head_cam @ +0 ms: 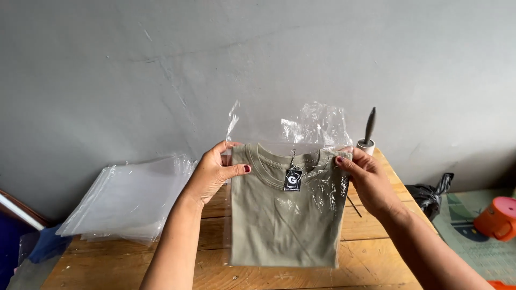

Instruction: Preparing a shirt for sale by attaching a brand tag, using a lint roller to clean the surface, and inserting it into a plastic protective sleeve.

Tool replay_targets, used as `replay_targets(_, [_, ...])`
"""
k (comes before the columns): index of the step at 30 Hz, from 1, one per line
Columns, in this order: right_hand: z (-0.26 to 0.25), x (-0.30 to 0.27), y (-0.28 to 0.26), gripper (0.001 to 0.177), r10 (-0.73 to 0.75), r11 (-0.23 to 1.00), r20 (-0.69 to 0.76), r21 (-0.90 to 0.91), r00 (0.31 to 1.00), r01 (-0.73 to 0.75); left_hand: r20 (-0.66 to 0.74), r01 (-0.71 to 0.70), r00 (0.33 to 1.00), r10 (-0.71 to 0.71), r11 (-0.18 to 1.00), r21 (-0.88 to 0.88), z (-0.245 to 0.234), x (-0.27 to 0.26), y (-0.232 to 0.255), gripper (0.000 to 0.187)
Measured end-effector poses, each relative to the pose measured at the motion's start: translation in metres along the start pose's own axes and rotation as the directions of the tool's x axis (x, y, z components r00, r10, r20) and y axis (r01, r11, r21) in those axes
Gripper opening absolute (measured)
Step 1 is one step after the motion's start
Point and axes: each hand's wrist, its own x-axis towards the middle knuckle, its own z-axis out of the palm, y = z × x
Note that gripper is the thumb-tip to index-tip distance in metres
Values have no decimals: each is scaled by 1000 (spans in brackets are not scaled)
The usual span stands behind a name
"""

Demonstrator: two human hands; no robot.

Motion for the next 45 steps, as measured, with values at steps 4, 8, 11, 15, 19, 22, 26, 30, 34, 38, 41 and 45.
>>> replay_targets(4, [-5,16,-6,9,-84,996,132,46,988,78,-35,-29,999,27,998,-59,-12,-9,-7,58])
replay_targets(8, [-40,10,-28,16,-121,954,460,-192,880,231,235,-330,936,264,888,320,-3,-59,10,32])
replay_targets(11, [-72,8,-14,60,263,808,590,-568,763,160,614,-161,783,-96,923,349,9,-89,15,44])
replay_targets(15, [-92,2,37,33,374,439,484,-844,791,309,572,-97,711,-409,748,656,7,-86,-26,59])
replay_targets(19, [-62,-4,36,27,287,451,414,-854,864,259,314,5,868,-384,639,769,16,-64,-81,61])
replay_targets(22, [-39,-16,49,27,211,448,535,-796,818,406,185,47,882,-434,471,881,41,-45,-110,75])
replay_targets(26, [-37,-40,86,69,279,326,775,-632,567,703,145,-74,883,-446,171,982,56,-27,-140,89])
replay_targets(30, [-49,-62,111,95,79,-353,843,-475,532,806,201,-148,916,-348,173,974,48,-29,-170,90])
replay_targets(34, [-40,-45,75,83,259,-69,779,-574,570,816,159,-76,866,-474,189,979,56,-12,-150,88])
replay_targets(38, [-81,-34,81,57,201,266,721,-692,663,671,141,-72,969,-204,316,946,61,26,-166,87])
replay_targets(41, [-97,-27,61,50,362,264,574,-819,735,509,206,-167,957,-206,191,967,62,46,-200,85])
replay_targets(45, [-107,-14,41,42,548,34,211,-972,810,231,221,-168,945,-241,220,961,65,43,-200,85])
